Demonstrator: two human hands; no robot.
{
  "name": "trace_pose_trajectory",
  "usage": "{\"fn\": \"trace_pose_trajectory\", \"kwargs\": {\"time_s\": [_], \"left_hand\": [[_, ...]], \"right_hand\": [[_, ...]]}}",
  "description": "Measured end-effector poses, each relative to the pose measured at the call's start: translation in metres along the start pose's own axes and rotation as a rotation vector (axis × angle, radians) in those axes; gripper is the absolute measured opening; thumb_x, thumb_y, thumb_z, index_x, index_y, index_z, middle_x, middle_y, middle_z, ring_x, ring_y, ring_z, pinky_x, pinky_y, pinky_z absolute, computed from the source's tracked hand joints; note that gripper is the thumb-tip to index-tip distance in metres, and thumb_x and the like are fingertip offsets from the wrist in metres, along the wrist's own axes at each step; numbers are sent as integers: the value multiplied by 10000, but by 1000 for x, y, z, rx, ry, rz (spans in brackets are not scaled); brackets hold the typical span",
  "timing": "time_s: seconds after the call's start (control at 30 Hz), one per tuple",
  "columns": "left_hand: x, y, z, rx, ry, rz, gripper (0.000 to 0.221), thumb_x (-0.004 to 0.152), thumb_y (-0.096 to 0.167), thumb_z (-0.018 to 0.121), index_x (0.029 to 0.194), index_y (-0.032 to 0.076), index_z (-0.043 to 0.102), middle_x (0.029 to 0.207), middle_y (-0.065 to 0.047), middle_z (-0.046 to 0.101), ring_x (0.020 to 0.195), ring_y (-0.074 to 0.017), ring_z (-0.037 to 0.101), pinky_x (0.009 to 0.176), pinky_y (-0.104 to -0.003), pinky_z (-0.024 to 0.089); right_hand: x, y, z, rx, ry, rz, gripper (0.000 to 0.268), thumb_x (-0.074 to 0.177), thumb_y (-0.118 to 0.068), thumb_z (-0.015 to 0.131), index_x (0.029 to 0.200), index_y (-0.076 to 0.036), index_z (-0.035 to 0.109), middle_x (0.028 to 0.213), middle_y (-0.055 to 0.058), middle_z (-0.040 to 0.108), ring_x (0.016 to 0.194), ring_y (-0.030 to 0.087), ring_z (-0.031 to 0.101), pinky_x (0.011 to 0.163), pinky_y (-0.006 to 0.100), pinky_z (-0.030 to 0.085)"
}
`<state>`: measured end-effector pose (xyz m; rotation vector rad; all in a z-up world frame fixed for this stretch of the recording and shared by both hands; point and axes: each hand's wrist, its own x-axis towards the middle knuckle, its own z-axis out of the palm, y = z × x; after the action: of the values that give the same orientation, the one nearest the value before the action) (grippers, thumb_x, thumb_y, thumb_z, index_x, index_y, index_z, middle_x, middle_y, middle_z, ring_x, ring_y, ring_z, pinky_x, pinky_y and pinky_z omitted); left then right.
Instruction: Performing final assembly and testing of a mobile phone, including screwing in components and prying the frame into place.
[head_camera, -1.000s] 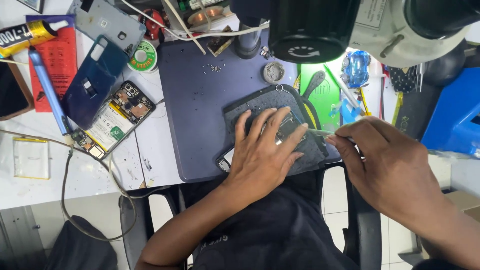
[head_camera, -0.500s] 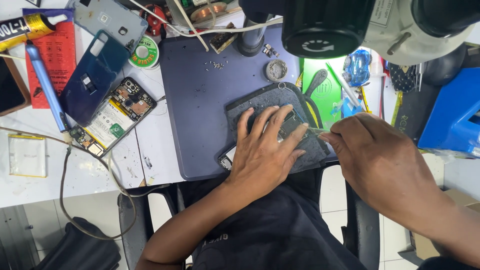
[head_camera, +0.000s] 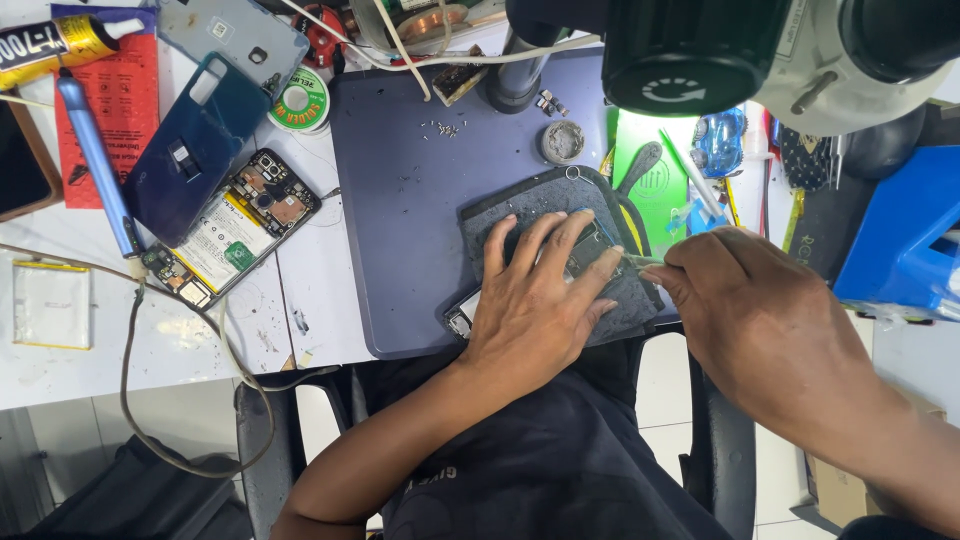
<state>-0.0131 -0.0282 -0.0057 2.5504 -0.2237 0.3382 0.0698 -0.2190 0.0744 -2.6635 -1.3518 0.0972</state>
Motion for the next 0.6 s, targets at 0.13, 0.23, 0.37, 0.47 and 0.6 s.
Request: {"fn": "trace_pose_trajectory", "kwargs": {"time_s": [0.13,0.23,0.37,0.47,0.6], "left_hand": [[0,-1,0,-12,7,1,404,935,312,777,1292,174,647,1439,-171,532,1324,-359,525,1121,-648,347],[-1,-1,1,-12,2,-2,405,937,325,768,1294,175,648,1448,-174,526,1333,-360,517,1130,-652,340],[-1,-1,0,2,8,0,413,932,326,780,1293,180,644,1445,-171,531,1328,-356,526,1128,-646,346],[0,0,-1,1,2,-5,407,933,327,774,1288,183,636,1442,-167,535,1330,-356,529,1134,-642,339],[0,0,-1,13,-6,-15,450,905,330,794,1283,138,644,1433,-147,543,1325,-331,527,1125,-631,348]], "right_hand": [[1,0,-2,22,-11,9,167,1031,-152,685,999,-19,588,864,120,628,754,310,615,660,437,510],[1,0,-1,2,-10,12,178,1036,-165,686,989,-23,588,870,111,632,774,304,627,676,427,522],[2,0,-1,31,-5,9,177,1023,-160,692,1010,-12,595,883,117,646,789,312,638,684,433,536],[3,1,-1,5,-14,-5,181,1040,-163,679,980,-20,584,847,105,616,757,304,618,670,432,514],[0,1,2,-186,-46,12,337,1092,-304,649,898,-63,518,756,101,534,699,307,586,596,432,504]]}}
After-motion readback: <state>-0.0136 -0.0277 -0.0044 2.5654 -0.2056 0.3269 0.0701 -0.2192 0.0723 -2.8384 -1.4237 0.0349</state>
